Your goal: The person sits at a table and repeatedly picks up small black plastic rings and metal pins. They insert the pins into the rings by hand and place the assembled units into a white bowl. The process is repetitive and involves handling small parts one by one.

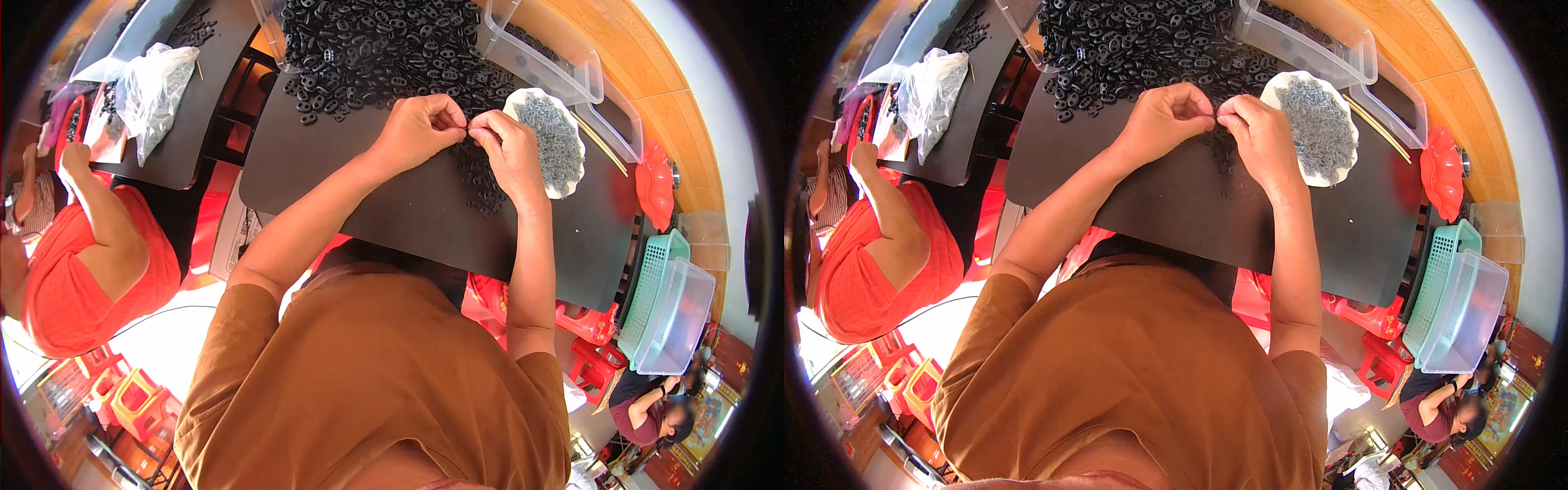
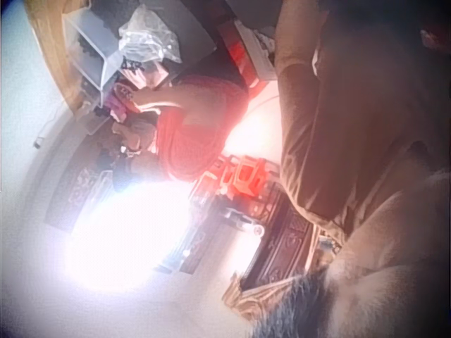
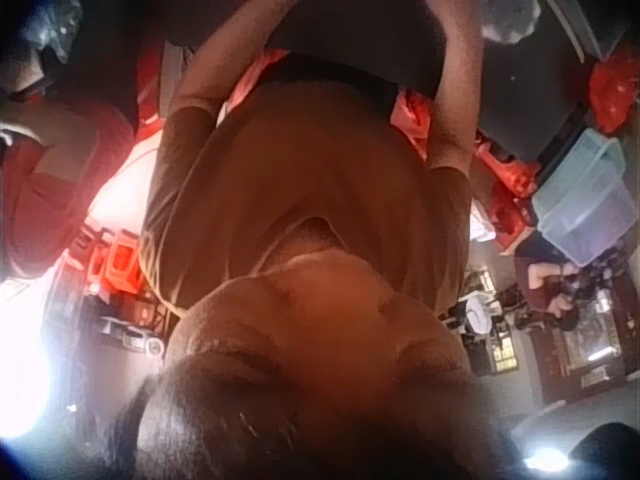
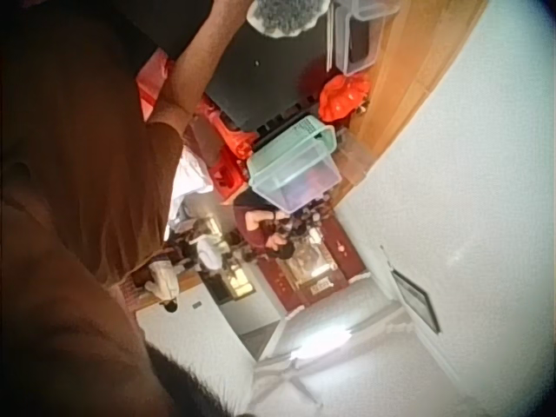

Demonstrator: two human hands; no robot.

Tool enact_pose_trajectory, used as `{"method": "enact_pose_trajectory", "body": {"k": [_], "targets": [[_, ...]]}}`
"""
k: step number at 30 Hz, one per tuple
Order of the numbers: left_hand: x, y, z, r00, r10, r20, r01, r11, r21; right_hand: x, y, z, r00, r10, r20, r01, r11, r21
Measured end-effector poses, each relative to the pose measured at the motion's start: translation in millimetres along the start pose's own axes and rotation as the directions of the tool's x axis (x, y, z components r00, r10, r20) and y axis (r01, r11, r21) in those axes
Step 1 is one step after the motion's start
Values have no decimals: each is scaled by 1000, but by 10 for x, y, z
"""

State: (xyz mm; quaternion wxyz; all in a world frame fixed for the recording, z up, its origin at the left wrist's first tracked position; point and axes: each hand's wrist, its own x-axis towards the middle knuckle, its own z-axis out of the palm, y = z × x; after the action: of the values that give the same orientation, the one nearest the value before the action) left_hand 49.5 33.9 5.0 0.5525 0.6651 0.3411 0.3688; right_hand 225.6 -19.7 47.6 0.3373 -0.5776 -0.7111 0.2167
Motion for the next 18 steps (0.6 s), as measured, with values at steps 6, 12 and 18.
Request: {"method": "enact_pose_trajectory", "body": {"k": [6,12,18], "targets": [[-8,-50,6,1000,7,25,-8,999,39,-17,-3,12,991,108,73,-112,992,52],[-33,5,14,1000,2,30,-4,998,58,-28,33,14,997,15,82,-14,1000,-9],[-10,-71,28,998,-19,62,19,1000,3,-24,39,-24,992,-32,121,43,995,-93]]}}
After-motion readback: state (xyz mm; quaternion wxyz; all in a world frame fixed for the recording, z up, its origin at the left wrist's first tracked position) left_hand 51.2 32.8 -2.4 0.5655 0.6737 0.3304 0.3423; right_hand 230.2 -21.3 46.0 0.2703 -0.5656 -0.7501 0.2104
